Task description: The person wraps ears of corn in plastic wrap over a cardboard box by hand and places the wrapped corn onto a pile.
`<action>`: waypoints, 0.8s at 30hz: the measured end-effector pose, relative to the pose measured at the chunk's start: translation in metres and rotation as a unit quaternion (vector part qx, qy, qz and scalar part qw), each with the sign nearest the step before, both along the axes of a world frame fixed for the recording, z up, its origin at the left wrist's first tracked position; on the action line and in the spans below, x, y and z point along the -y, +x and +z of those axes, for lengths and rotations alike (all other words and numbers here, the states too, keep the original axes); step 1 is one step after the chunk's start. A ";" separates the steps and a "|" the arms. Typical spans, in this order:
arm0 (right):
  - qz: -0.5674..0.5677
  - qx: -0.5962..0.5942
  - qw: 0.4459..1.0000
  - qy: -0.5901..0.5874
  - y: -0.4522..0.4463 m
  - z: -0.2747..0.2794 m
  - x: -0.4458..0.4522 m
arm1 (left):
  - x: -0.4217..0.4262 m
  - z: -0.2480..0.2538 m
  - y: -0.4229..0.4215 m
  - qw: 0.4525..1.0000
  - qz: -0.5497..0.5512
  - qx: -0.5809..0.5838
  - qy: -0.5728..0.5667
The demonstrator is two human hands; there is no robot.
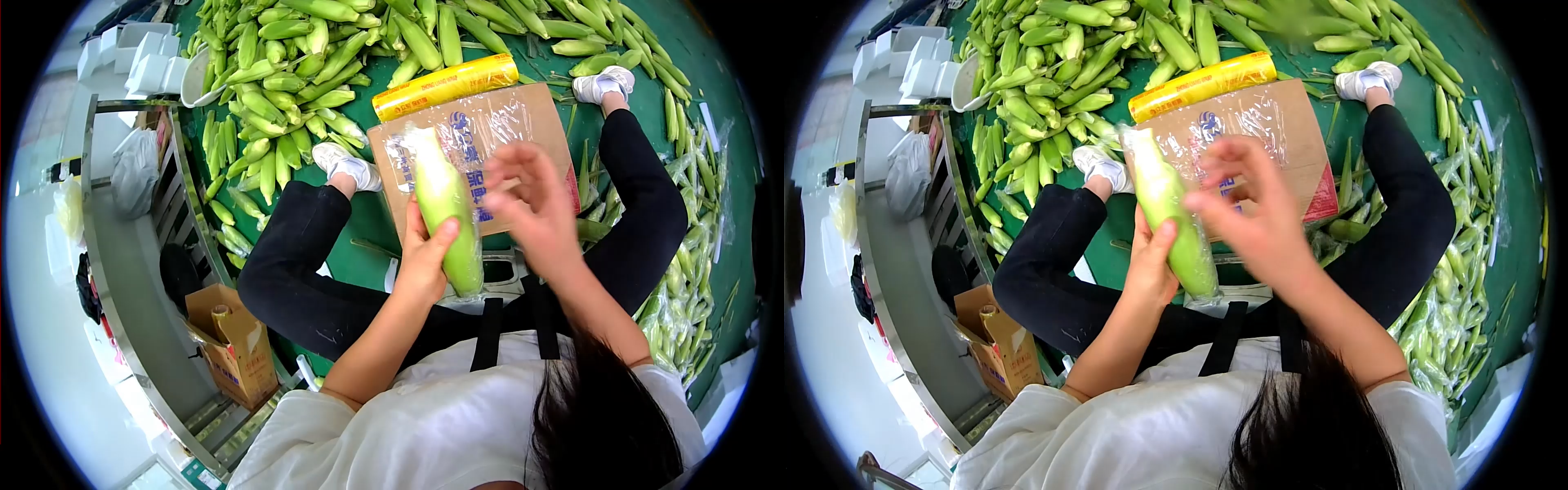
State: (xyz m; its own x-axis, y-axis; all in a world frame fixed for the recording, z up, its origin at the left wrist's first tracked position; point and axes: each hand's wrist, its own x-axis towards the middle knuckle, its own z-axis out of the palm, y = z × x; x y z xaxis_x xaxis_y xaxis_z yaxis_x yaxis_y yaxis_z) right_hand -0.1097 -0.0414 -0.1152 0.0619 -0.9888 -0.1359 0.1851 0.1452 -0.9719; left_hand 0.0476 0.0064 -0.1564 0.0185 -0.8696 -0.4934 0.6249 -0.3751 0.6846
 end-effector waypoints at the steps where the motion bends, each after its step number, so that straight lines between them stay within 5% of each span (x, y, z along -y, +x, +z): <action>1: 0.009 -0.091 0.995 -0.031 0.009 0.008 0.003 | 0.000 -0.002 -0.004 0.996 -0.003 0.079 -0.040; 3: -0.026 -0.266 0.957 -0.117 0.025 0.014 0.014 | -0.001 -0.005 -0.010 0.964 -0.006 0.236 -0.120; 6: -0.029 -0.278 0.945 -0.171 0.028 0.002 0.026 | -0.002 -0.002 -0.008 0.941 0.023 0.311 -0.131; 7: -0.052 -0.161 0.977 -0.126 0.030 0.000 0.030 | -0.003 -0.001 -0.006 0.935 0.034 0.330 -0.127; 10: -0.094 0.113 0.988 0.054 0.025 -0.003 0.039 | -0.006 0.001 0.007 0.979 -0.027 0.162 -0.117; 16: -0.027 0.483 0.821 0.304 0.000 -0.024 0.035 | -0.010 0.000 0.002 0.973 -0.087 -0.210 0.043; 20: -0.097 0.438 0.832 0.325 -0.007 0.017 0.023 | -0.017 -0.002 0.000 0.956 -0.147 -0.252 -0.011; 24: -0.118 0.380 0.881 0.255 -0.031 0.000 0.011 | -0.028 -0.002 -0.002 0.957 -0.176 -0.215 -0.086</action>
State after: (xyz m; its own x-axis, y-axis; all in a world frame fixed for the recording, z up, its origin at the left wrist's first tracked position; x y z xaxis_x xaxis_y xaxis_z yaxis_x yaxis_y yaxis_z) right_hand -0.1405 -0.0521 -0.1152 0.1273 -0.8083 -0.5749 0.8385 0.3972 -0.3729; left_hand 0.0460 0.0345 -0.1581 -0.4633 -0.8537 -0.2379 0.7180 -0.5189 0.4638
